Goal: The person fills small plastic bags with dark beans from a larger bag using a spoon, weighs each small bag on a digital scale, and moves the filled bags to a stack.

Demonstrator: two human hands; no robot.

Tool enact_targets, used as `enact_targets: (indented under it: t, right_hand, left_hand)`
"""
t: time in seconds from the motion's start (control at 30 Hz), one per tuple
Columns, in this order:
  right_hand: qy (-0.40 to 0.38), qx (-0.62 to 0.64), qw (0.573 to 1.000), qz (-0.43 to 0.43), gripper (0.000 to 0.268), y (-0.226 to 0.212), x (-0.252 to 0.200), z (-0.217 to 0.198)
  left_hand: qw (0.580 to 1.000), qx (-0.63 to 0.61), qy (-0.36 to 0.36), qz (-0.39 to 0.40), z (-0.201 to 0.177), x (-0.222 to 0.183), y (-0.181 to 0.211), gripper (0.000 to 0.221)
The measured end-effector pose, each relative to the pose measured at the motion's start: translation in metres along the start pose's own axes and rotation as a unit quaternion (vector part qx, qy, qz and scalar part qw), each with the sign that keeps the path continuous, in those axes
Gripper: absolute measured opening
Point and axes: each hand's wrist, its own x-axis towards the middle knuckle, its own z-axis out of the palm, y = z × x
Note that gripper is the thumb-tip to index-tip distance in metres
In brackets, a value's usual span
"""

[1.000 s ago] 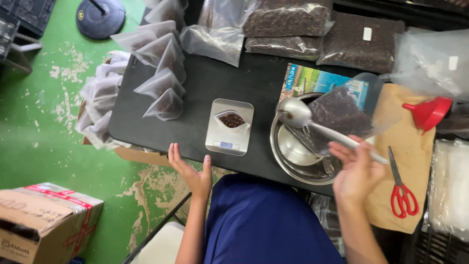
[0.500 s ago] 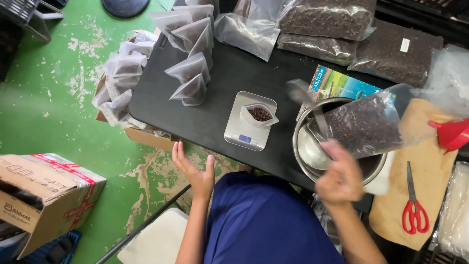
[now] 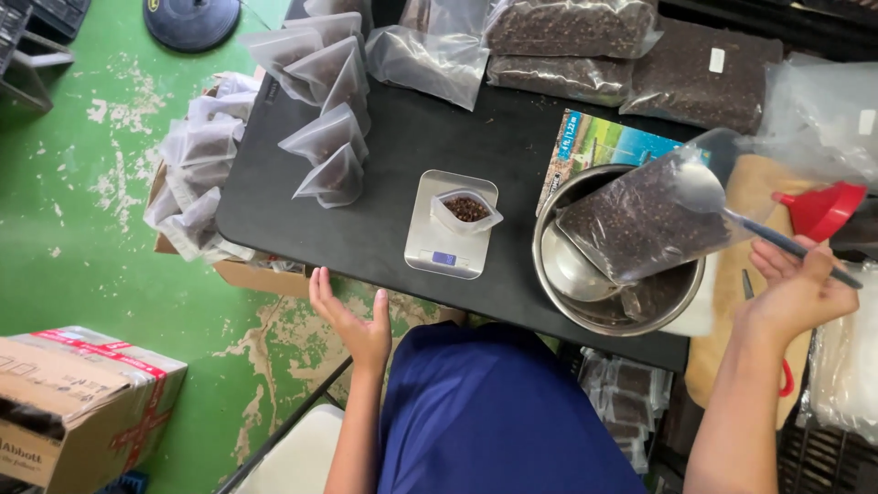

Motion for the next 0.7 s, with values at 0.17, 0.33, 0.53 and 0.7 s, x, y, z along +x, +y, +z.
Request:
enact_targets:
  t: [0.17,0.33,0.53,0.7]
  right_hand:
    - [0.062,0.029,0.994,0.085,0.018,-0.014,0.0,-0.008]
    - [0.074,0.028,0.996,0.035,0.016,-0.01,0.001,-0.014]
    - [-0.1,-0.067,0.982,-0.144,0.02,0.008,-0.007,-0.001]
    - [0.028,0.0,0.999,0.018,0.018,-0.007,-0.008,-0.006]
  left_hand:
    - [1.0,-0.009,-0.023,0.003,0.002,0.0,0.002,0.062]
    - [0.999,-0.016,-0.042,0.002,0.004,0.0,0.002,0.062]
    - [0.998,-0.019,-0.057,0.002,0.004,0.0,0.001,0.063]
    - [0.997,-0.024,-0.07,-0.01,0.001,-0.002,-0.003,0.063]
